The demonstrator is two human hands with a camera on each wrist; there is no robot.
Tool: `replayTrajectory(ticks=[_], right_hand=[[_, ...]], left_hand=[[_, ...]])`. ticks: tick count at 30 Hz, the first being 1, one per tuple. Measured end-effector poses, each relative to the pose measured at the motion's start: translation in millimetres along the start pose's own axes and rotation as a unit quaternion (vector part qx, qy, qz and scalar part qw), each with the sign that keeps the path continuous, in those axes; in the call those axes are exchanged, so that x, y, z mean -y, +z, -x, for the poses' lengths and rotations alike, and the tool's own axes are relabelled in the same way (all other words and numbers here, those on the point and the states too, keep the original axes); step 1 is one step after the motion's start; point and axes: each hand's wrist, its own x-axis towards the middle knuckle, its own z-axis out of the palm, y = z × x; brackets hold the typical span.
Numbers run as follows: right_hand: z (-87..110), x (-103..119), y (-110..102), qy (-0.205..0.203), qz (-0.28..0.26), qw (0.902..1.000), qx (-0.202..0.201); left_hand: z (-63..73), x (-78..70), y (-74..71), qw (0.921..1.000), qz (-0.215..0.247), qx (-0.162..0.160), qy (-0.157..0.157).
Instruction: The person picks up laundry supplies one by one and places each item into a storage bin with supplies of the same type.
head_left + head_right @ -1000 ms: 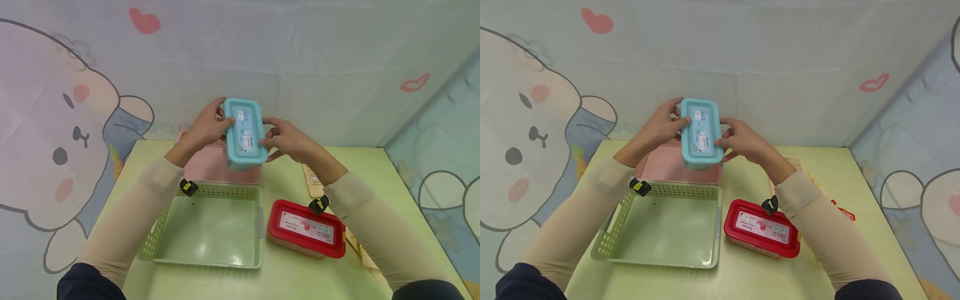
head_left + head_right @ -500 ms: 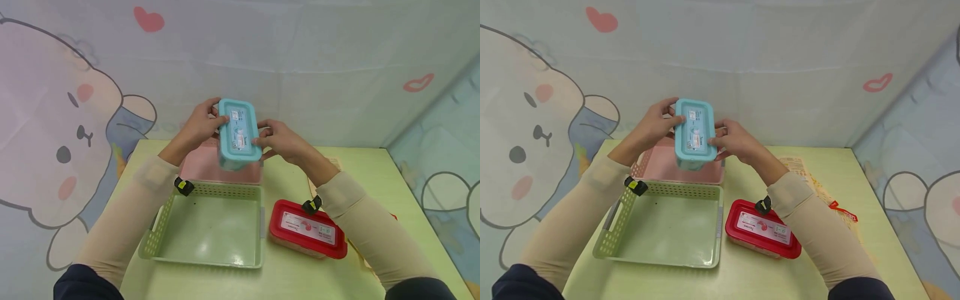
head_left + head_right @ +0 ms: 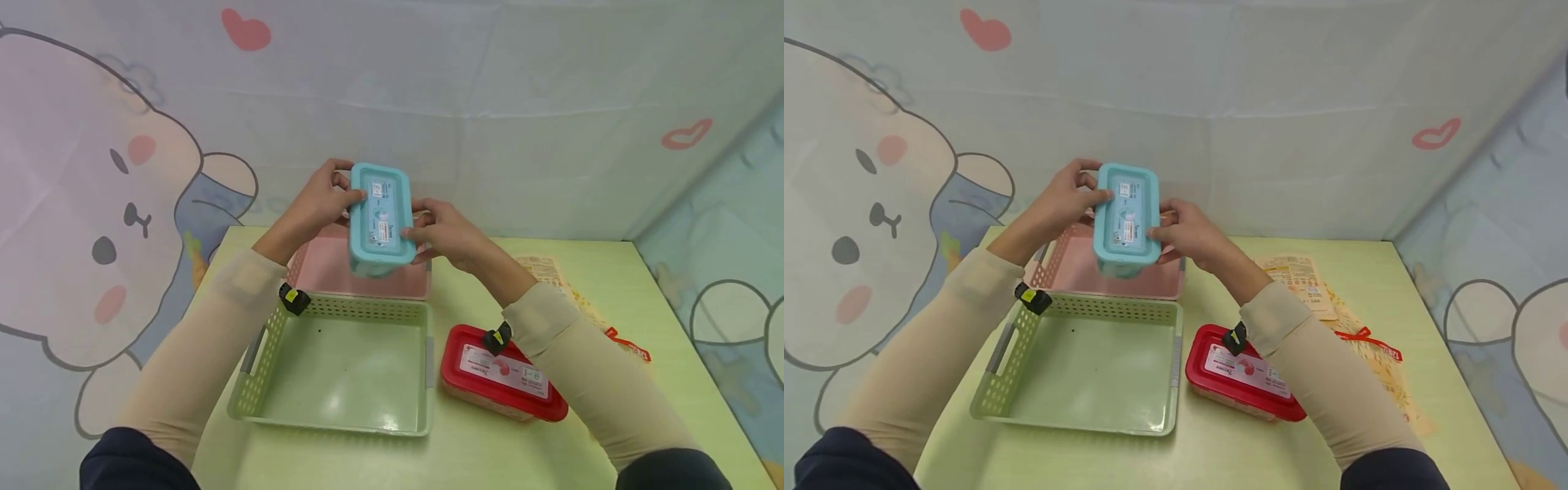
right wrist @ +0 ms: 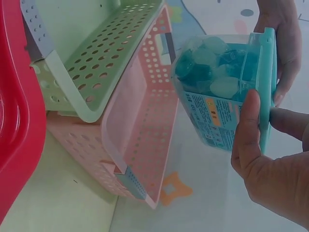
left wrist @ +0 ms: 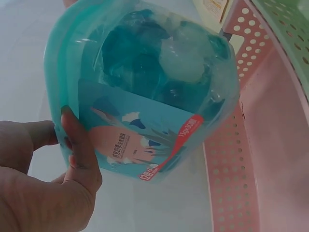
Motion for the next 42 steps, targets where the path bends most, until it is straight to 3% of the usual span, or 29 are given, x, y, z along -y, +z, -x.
replayTrajectory(ticks=[9, 21, 31, 42], right_hand=[[-4.1, -5.1, 7.7, -0.015, -0.010, 0.9998, -0.004], [-20.9, -24.3, 25.2, -0.023, 0.003, 0.9997, -0.012], [-32.2, -34.3, 35.2, -0.008, -0.001, 0.9999, -0.009], [-44.3, -57.4, 43.5, -0.028, 0.017, 0.9994, -0.007]], left_hand=[[-5.2, 11.0, -3.3, 0.9993, -0.034, -0.008, 0.010], [-12.3, 39.3, -6.9, 0.9945, -0.103, -0.017, -0.007], [-19.5, 62.5, -5.0, 0.9817, -0.190, -0.015, -0.004], [-28.5, 94.2, -1.1, 0.9734, -0.229, -0.003, 0.005]])
